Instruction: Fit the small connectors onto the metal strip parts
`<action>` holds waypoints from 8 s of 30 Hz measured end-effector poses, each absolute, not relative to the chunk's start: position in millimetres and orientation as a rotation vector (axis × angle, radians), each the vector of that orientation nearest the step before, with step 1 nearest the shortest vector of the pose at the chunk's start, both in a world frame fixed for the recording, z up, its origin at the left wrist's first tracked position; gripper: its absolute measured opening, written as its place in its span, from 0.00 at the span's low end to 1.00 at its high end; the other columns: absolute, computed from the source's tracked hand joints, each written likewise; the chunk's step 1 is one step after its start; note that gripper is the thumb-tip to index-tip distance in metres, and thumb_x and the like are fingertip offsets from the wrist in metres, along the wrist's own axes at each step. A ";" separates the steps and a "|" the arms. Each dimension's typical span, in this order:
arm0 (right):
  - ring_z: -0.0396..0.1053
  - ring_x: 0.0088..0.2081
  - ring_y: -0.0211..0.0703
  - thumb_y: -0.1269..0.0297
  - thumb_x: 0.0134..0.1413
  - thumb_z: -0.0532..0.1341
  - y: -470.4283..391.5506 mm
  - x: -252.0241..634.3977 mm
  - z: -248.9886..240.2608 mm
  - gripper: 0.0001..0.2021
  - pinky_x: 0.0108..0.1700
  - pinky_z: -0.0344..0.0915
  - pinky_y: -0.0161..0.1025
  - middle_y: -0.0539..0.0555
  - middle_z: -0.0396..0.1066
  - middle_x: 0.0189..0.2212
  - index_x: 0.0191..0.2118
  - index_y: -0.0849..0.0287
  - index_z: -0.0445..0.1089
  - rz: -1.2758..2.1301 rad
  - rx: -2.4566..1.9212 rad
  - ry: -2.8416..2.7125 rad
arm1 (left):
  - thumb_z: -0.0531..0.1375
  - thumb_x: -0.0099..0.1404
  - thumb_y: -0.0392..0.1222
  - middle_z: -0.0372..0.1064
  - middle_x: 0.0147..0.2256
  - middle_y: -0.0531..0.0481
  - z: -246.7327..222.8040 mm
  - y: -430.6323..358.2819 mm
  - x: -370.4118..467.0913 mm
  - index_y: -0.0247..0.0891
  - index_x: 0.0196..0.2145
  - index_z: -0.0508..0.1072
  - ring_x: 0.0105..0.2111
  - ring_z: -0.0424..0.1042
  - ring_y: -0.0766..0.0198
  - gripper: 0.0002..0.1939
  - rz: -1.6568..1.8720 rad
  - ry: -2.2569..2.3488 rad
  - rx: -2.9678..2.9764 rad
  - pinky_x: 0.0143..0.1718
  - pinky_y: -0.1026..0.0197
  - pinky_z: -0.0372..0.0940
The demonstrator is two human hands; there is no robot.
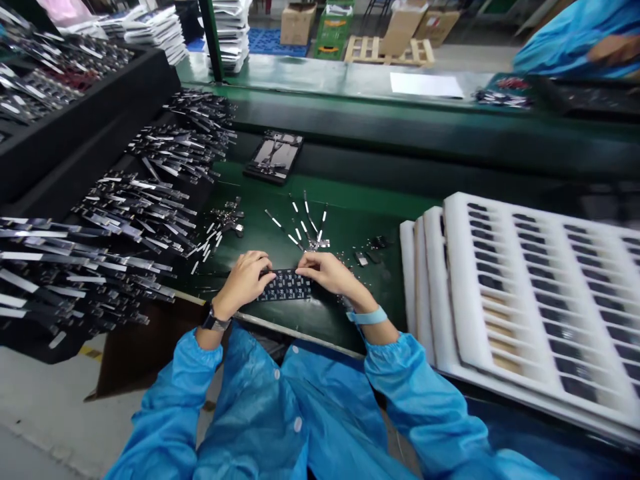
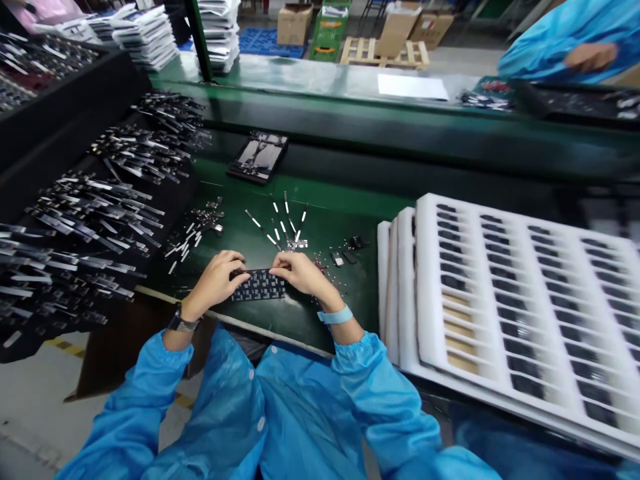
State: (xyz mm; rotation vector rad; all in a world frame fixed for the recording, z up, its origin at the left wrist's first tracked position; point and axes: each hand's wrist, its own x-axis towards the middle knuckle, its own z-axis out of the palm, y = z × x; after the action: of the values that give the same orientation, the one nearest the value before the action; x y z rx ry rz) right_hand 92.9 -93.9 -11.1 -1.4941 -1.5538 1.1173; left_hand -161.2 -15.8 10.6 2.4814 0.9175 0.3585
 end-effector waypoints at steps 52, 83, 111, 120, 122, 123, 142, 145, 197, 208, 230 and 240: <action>0.71 0.39 0.49 0.64 0.70 0.61 -95.1 86.4 -42.7 0.11 0.45 0.63 0.43 0.55 0.76 0.33 0.33 0.55 0.71 0.640 -1.648 -1.753 | 0.64 0.73 0.36 0.77 0.37 0.46 -4.2 2.6 -112.4 0.39 0.34 0.79 0.43 0.73 0.54 0.07 0.252 0.770 2.385 0.49 0.53 0.66; 0.66 0.37 0.48 0.69 0.72 0.59 -101.8 91.6 -39.1 0.11 0.40 0.56 0.40 0.55 0.71 0.33 0.34 0.55 0.67 0.476 -1.627 -2.054 | 0.61 0.71 0.30 0.69 0.36 0.49 -5.2 -1.7 -106.4 0.41 0.31 0.64 0.42 0.67 0.55 0.13 0.220 0.652 2.373 0.46 0.53 0.58; 0.63 0.29 0.42 0.53 0.75 0.56 -103.7 100.5 -18.6 0.18 0.36 0.54 0.39 0.49 0.67 0.26 0.32 0.55 0.64 0.856 -1.517 -1.736 | 0.60 0.76 0.37 0.74 0.39 0.48 12.2 -0.8 -112.4 0.41 0.37 0.70 0.42 0.71 0.54 0.06 0.218 0.601 2.456 0.48 0.51 0.63; 0.66 0.28 0.42 0.51 0.74 0.58 -127.2 96.8 19.9 0.18 0.35 0.61 0.40 0.49 0.68 0.24 0.31 0.54 0.64 0.615 -1.538 -1.381 | 0.67 0.72 0.50 0.72 0.59 0.32 26.1 -92.6 -121.9 0.41 0.62 0.71 0.62 0.70 0.40 0.25 1.092 1.221 2.371 0.63 0.38 0.63; 0.67 0.27 0.42 0.53 0.76 0.57 -139.7 81.7 35.1 0.17 0.34 0.63 0.41 0.50 0.69 0.25 0.32 0.53 0.65 0.479 -1.536 -1.353 | 0.70 0.69 0.54 0.61 0.69 0.27 18.5 -114.4 -112.7 0.39 0.74 0.58 0.70 0.61 0.35 0.44 1.115 1.186 2.369 0.68 0.34 0.61; 0.67 0.27 0.42 0.55 0.76 0.57 -145.9 72.0 42.7 0.17 0.33 0.63 0.41 0.50 0.70 0.25 0.32 0.53 0.65 0.402 -1.521 -1.381 | 0.70 0.69 0.55 0.55 0.73 0.25 14.9 -121.1 -107.6 0.38 0.77 0.52 0.73 0.57 0.34 0.49 1.135 1.157 2.363 0.69 0.33 0.59; 0.77 0.38 0.49 0.64 0.73 0.61 -85.8 89.3 18.9 0.11 0.45 0.63 0.42 0.56 0.83 0.37 0.38 0.57 0.79 0.802 -1.512 -1.894 | 0.71 0.64 0.62 0.81 0.41 0.44 -34.4 -64.3 -164.1 0.37 0.45 0.78 0.43 0.80 0.55 0.25 0.954 1.044 1.174 0.48 0.56 0.74; 0.78 0.37 0.48 0.66 0.71 0.62 -80.9 89.7 5.6 0.09 0.42 0.64 0.40 0.56 0.82 0.35 0.37 0.57 0.79 0.879 -1.503 -1.902 | 0.69 0.67 0.58 0.81 0.43 0.43 -34.5 -61.0 -168.2 0.37 0.46 0.78 0.44 0.79 0.55 0.21 0.907 1.080 1.293 0.47 0.57 0.72; 0.57 0.28 0.38 0.40 0.76 0.52 -97.0 60.6 -4.3 0.27 0.34 0.54 0.40 0.45 0.59 0.24 0.29 0.54 0.58 1.126 -1.274 -1.502 | 0.79 0.53 0.57 0.83 0.44 0.44 -10.1 -39.0 -108.8 0.36 0.45 0.81 0.46 0.83 0.52 0.29 1.062 0.987 0.658 0.54 0.52 0.73; 0.56 0.28 0.38 0.36 0.75 0.50 -99.5 55.7 -5.8 0.29 0.34 0.55 0.40 0.45 0.57 0.24 0.29 0.54 0.58 1.113 -1.269 -1.496 | 0.81 0.47 0.49 0.82 0.39 0.47 -9.3 -42.2 -109.1 0.35 0.39 0.80 0.35 0.80 0.61 0.26 1.081 1.024 0.648 0.43 0.59 0.74; 0.75 0.41 0.49 0.50 0.73 0.59 -107.1 83.0 31.4 0.15 0.46 0.68 0.45 0.55 0.79 0.38 0.41 0.55 0.76 0.641 -1.393 -1.235 | 0.76 0.61 0.54 0.84 0.42 0.45 54.8 -38.1 -153.2 0.38 0.40 0.85 0.45 0.82 0.55 0.18 1.217 0.955 1.186 0.55 0.54 0.74; 0.66 0.30 0.46 0.40 0.76 0.52 -146.4 90.0 77.9 0.29 0.35 0.63 0.45 0.54 0.71 0.27 0.31 0.55 0.72 0.765 -1.381 -1.295 | 0.62 0.75 0.43 0.79 0.57 0.44 56.9 -83.6 -146.4 0.55 0.58 0.82 0.60 0.75 0.46 0.17 1.301 0.758 2.296 0.65 0.39 0.65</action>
State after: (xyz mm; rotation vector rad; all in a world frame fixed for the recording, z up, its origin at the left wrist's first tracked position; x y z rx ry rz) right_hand 90.0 -146.4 77.9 -1.3813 -1.2946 0.7654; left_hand -146.4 -83.6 56.9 2.2956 0.7581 1.3006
